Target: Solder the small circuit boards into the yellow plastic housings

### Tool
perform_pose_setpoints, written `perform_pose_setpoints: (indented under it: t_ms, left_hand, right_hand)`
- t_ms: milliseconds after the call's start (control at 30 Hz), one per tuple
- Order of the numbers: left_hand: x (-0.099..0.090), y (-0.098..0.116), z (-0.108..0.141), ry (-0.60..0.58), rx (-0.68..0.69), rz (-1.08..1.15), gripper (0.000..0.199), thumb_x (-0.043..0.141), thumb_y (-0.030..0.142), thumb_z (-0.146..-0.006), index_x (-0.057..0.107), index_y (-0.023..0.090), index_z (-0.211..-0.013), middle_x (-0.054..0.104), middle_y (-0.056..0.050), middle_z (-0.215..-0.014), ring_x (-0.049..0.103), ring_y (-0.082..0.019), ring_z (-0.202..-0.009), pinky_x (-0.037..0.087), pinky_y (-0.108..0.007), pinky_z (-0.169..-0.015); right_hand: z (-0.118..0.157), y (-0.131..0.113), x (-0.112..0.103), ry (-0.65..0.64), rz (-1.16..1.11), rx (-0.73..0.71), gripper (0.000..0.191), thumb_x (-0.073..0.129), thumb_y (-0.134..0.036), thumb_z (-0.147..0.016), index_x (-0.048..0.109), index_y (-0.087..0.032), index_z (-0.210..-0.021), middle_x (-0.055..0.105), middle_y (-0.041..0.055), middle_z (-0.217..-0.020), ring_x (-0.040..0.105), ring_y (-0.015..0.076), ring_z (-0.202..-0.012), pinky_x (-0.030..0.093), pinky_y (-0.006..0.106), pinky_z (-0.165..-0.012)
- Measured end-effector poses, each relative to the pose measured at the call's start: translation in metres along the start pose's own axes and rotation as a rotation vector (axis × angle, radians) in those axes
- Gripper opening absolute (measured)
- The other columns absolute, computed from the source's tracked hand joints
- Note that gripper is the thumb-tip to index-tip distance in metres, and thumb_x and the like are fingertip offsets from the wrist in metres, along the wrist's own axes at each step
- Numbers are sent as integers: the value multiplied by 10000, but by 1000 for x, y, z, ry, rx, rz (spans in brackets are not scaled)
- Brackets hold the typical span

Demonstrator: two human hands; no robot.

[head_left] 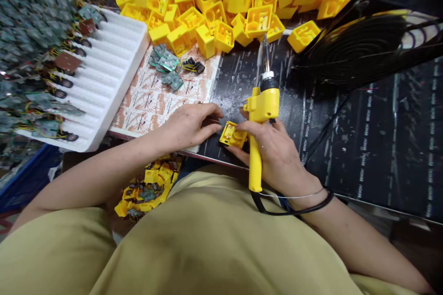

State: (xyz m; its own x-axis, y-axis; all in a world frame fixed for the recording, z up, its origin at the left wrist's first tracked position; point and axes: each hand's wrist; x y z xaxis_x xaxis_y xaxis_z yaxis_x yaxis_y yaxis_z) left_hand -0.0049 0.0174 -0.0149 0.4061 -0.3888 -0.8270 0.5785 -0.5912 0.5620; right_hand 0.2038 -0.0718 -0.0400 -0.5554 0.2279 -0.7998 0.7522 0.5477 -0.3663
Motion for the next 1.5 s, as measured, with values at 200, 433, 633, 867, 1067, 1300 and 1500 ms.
perform_pose_setpoints:
  t_ms: [200,433,633,867,1067,1300,1500]
  left_hand:
    - [3,5,-1,38,38,-192,206,512,212,-901,684,142,-990,717,-63,-894,674,-177,-835,505,-280,-753]
    - [7,5,-4,85,9,177,133,561,194,-858,682,141,-857,688,-28,-831,633,-126,-789,477,-233,-736]
    - [3,5,-5,-98,77,201,113,546,191,-862,644,135,-860,672,-35,-856,624,-125,-799,475,-235,-753]
    - [-2,12,-5,-165,153,-192,161,522,199,-905,671,144,-931,708,-58,-882,653,-197,-840,475,-319,-784]
    - [-10,16,-13,-235,8,-190,167,572,214,-870,688,157,-976,730,-51,-925,670,-201,-886,478,-308,-792]
    - [-15,17,-16,-229,-43,-209,167,572,255,-843,694,156,-900,712,-36,-824,646,-179,-803,450,-294,-748]
    - [-2,11,-9,-15,-159,282,145,570,249,-816,676,150,-815,694,4,-716,587,-88,-613,442,-207,-622]
  right_hand:
    - [0,4,-1,22,-13,-15,390,654,-267,-877,459,-180,-1204,609,35,-865,620,197,-832,514,425,-949]
    - [0,3,0,47,14,-25,417,673,-302,-864,470,-160,-1199,623,82,-946,615,245,-1012,539,405,-910]
    - [0,3,2,66,41,-8,423,677,-327,-863,480,-163,-1199,640,100,-1007,619,241,-1013,545,386,-892]
    - [-1,3,-3,91,25,-5,480,699,-393,-838,512,-166,-1217,668,110,-1070,633,252,-1047,517,431,-972]
    - [5,3,-36,195,-17,75,455,781,-284,-762,566,-254,-1162,692,29,-1000,665,178,-846,548,333,-832]
    - [0,8,-11,1,-4,-32,474,675,-390,-866,479,-155,-1228,677,98,-1040,667,217,-885,430,519,-1060]
    - [-4,5,0,16,-26,-29,394,641,-226,-883,462,-154,-1227,679,89,-1041,669,196,-905,446,448,-1049]
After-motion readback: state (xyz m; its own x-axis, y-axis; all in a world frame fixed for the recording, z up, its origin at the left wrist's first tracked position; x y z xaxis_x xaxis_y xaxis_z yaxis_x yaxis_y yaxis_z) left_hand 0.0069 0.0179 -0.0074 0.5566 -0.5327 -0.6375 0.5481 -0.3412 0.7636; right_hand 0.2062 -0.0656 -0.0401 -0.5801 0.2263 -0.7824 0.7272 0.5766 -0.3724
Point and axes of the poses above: each hand's wrist, its own z-axis away from the middle knuckle, its own x-axis out of the palm, y = z × x
